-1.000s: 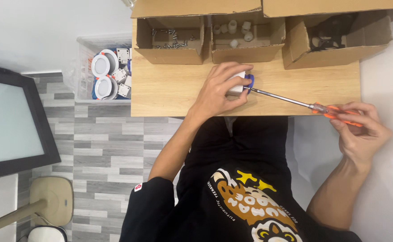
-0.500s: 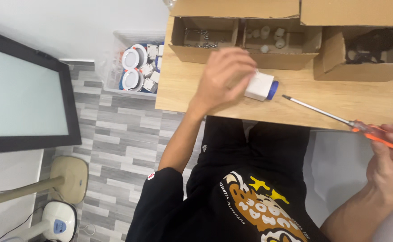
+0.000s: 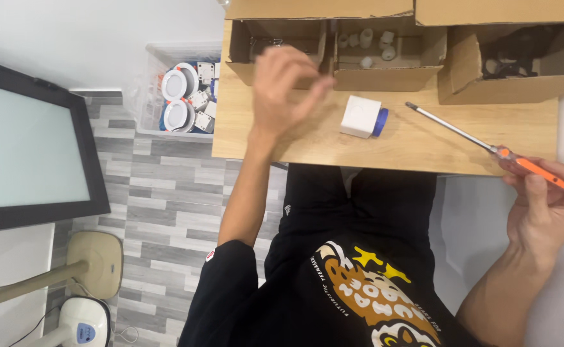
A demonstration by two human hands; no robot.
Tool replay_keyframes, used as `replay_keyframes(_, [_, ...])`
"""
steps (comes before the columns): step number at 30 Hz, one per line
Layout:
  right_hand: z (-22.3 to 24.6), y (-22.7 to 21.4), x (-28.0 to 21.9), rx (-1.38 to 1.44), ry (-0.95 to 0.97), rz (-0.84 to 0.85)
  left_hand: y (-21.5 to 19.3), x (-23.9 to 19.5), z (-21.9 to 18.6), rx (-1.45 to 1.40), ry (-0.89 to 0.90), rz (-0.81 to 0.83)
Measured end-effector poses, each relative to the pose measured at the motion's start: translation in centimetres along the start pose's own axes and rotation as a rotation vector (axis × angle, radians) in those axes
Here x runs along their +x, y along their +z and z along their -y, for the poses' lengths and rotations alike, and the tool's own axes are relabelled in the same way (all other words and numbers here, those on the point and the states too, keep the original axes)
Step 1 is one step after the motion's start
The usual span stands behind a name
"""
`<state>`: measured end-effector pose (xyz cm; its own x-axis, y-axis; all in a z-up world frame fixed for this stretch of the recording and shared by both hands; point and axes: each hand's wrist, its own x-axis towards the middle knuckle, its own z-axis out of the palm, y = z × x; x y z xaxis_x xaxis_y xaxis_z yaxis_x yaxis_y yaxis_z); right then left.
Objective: The person uses a screwdriver to tighten screws on a white electrical box held on their lap. They then pick up a blue plastic component and use the screwdriver to manipulate its internal parts.
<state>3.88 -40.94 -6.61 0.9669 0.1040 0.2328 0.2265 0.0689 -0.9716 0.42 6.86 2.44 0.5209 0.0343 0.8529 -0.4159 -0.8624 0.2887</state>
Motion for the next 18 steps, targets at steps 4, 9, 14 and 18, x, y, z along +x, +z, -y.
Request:
replay_keyframes(4, [0.1,-0.1,0.2,-0.007,0.02,-0.016,2.2,-0.7,-3.1,-0.137,0.099,0.165])
replay_keyframes(9, [0.2,-0.4,0.2,0.0,0.026,-0.025,3.9,-2.1,-4.3,-0.067,-0.008,0.551])
replay_keyframes(14, [0.1,-0.3,-0.2,0.006,0.002,-0.003,4.2,-3.0,-4.6,-0.122,-0.065,0.585])
replay_keyframes(18, [-0.3,-0.7,-0.6,-0.003,-0.011,0.032,4.2,-4.8,-4.9,-0.294,-0.043,0.498])
